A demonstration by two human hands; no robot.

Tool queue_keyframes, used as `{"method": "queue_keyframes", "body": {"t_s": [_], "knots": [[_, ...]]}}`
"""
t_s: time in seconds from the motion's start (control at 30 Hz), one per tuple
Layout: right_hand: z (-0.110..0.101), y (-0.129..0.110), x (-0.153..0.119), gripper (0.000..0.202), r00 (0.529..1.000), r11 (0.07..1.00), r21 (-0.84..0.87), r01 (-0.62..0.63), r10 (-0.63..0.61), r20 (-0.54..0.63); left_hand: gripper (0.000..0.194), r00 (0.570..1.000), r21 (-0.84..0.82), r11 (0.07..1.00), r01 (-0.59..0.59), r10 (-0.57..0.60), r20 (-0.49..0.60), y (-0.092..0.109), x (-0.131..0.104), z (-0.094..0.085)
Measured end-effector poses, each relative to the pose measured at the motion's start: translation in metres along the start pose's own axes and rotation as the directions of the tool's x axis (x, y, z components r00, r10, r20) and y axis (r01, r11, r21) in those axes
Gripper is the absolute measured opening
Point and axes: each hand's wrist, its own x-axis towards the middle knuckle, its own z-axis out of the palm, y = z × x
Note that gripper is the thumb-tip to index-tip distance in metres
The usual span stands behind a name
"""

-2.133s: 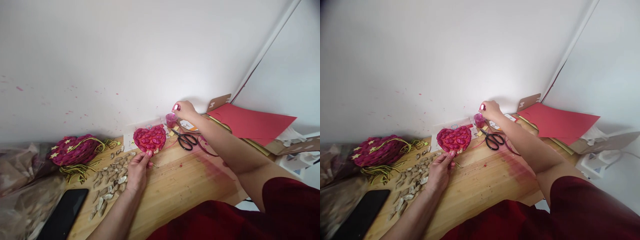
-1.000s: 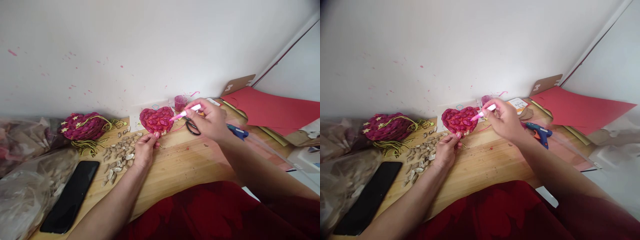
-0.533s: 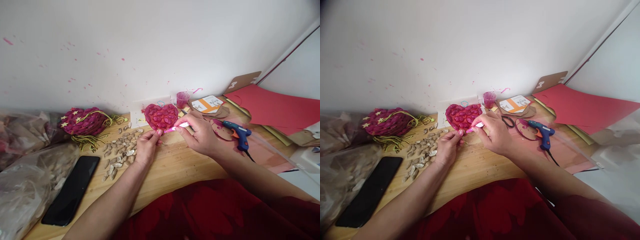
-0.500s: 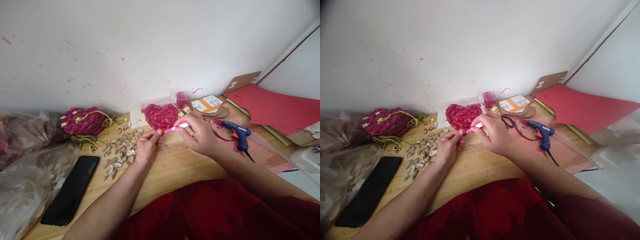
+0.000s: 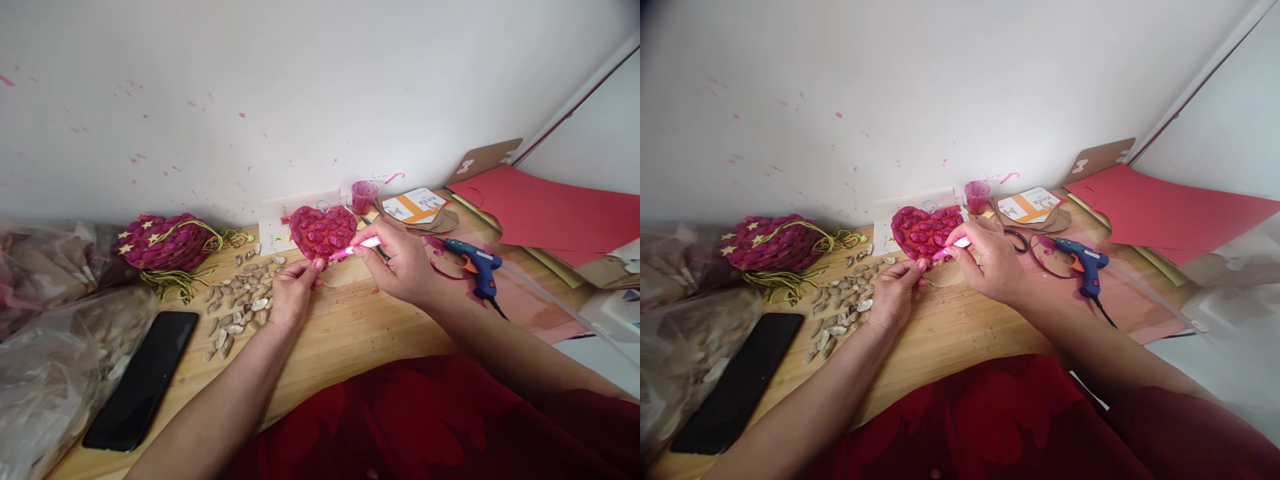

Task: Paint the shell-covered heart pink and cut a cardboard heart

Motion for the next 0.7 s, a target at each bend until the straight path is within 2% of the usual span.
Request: {"method": "queue_keyframes", "body": {"t_s": [0.13, 0.37, 0.57, 0.7], "knots": [[0.0007, 0.0017, 0.0002, 0.003, 1.000, 0.999, 0.038, 0.005, -0.005, 0.019, 0.036, 1.000, -0.004, 1.000, 0.000, 0.000, 0.005, 0.0002, 0.0002, 0.0001], [0.0006, 0.0035, -0.0002, 0.002, 1.000, 1.000, 0.012, -0.007, 0.007, 0.000, 0.037, 1.000, 0.008, 1.000, -0.003, 0.003, 0.007, 0.0003, 0.0007, -0.0002], [-0.0016, 0.0035, 0.0004, 0.003, 0.999, 1.000, 0.015, -0.004, 0.003, 0.042, 0.036, 1.000, 0.029, 0.999, -0.025, 0.025, 0.011, -0.0009, 0.0010, -0.0013], [-0.0025, 0.0030, 0.0003, 0.003, 0.999, 1.000, 0.015, -0.006, 0.006, 0.031, 0.036, 1.000, 0.023, 1.000, -0.020, 0.020, 0.002, -0.0009, 0.0013, -0.0013]]}}
